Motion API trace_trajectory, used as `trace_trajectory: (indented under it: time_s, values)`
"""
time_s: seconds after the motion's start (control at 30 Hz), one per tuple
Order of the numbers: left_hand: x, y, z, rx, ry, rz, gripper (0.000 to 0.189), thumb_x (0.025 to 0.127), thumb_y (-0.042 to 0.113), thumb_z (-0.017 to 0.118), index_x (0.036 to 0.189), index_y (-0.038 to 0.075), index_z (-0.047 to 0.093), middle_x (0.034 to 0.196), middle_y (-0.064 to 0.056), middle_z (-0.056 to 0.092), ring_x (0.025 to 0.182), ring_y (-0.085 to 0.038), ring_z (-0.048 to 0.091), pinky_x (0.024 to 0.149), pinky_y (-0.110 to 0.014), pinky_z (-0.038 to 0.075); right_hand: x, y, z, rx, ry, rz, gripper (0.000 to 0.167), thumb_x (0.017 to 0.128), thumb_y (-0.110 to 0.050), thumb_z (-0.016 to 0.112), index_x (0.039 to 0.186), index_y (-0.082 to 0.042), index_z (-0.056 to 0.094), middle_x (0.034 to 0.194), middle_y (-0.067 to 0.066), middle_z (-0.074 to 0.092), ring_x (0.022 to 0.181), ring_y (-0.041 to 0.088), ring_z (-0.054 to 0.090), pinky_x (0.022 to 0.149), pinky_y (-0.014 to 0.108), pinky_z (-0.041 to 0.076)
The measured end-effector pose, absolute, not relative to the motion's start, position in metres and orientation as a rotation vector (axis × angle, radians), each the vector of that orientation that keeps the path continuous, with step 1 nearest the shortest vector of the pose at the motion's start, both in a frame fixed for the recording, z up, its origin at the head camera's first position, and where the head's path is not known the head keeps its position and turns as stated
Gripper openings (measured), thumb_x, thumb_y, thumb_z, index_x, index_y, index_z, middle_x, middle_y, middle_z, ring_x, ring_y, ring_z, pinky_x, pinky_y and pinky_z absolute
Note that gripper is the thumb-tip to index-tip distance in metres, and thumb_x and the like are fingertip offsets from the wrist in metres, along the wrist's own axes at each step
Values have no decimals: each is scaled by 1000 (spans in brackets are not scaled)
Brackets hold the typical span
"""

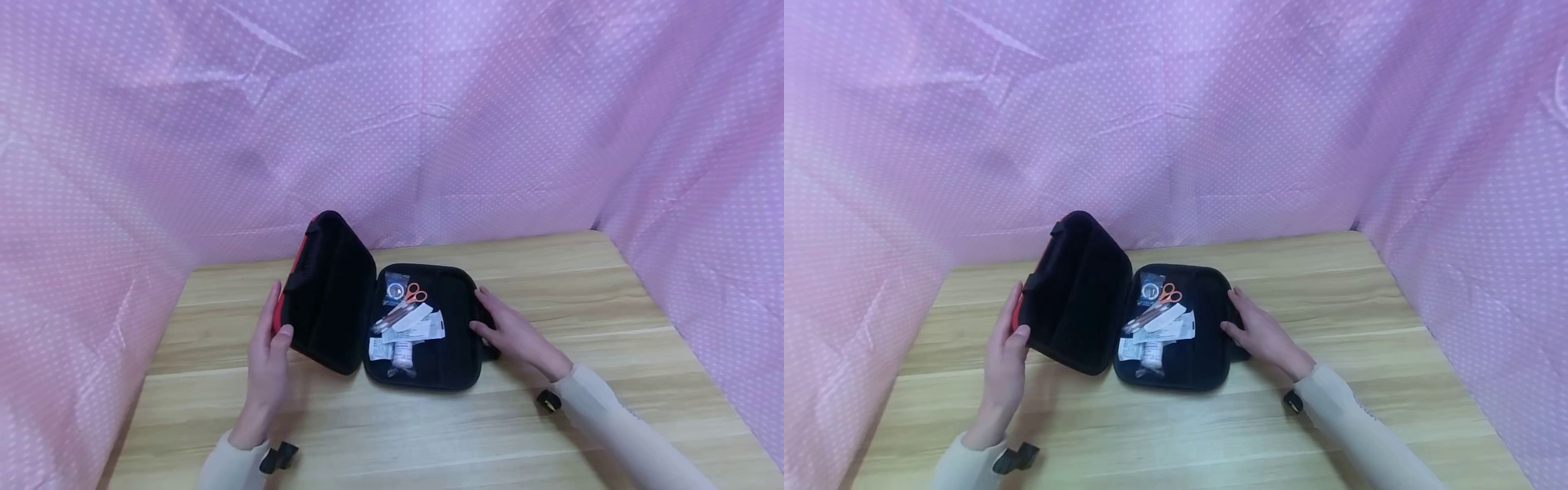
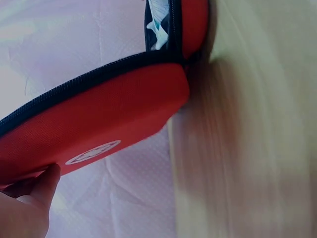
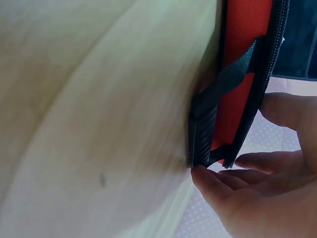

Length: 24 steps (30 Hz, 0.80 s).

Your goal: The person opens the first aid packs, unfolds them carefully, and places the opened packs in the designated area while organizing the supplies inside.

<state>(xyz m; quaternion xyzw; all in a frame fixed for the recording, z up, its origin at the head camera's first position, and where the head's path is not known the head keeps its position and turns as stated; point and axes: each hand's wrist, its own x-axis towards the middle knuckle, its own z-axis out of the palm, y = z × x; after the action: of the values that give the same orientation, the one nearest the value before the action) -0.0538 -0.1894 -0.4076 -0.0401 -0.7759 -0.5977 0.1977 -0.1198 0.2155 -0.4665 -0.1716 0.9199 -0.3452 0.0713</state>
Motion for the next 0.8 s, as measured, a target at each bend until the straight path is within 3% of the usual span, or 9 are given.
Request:
trace_trajectory:
  time_s: [0.23, 0.47, 0.6, 0.7, 0.73, 0.8]
  values:
    - [-49, -202, -408, 67, -2052, -1995, 59, 102, 1, 33, 161, 2, 33, 162, -19, 36, 126, -7, 51, 95, -14, 48, -120, 218, -466, -524, 2767, -1031, 66, 105, -18, 61, 157, 10, 31, 161, 32, 31, 148, 48, 33, 118, 61, 29]
    - [-46, -215, -416, 165, -2052, -2117, 57, 112, 19, 33, 161, -7, 19, 161, -28, 31, 118, 1, 55, 91, -13, 49, -120, 225, -466, -503, 2760, -1026, 66, 106, -17, 59, 157, 12, 29, 158, 33, 35, 146, 48, 37, 117, 62, 31]
    - [-46, -221, -421, 232, -2069, -2158, 59, 114, 26, 34, 159, -10, 23, 141, -8, 54, 108, 3, 59, 86, -15, 52, -121, 232, -466, -516, 2768, -1028, 64, 106, -16, 58, 156, 13, 29, 158, 34, 35, 145, 49, 37, 116, 62, 31]
    - [-48, -225, -427, 276, -2078, -2188, 51, 114, 27, 36, 150, -9, 39, 121, 10, 61, 103, 1, 61, 83, -17, 54, -121, 237, -466, -519, 2785, -1019, 63, 107, -15, 58, 155, 13, 30, 157, 35, 36, 144, 49, 38, 116, 62, 32]
    - [-48, -226, -429, 290, -2081, -2199, 47, 114, 26, 36, 146, -7, 44, 118, 14, 61, 102, 1, 61, 82, -18, 54, -121, 238, -465, -516, 2787, -1017, 62, 107, -15, 57, 155, 13, 30, 157, 35, 37, 144, 49, 38, 115, 62, 33]
    - [-49, -229, -431, 347, -2119, -2211, 45, 113, 28, 37, 142, -5, 47, 121, 9, 59, 103, 2, 60, 83, -17, 54, -121, 241, -464, -512, 2797, -1004, 62, 106, -15, 57, 155, 14, 31, 155, 36, 38, 142, 50, 40, 115, 63, 34]
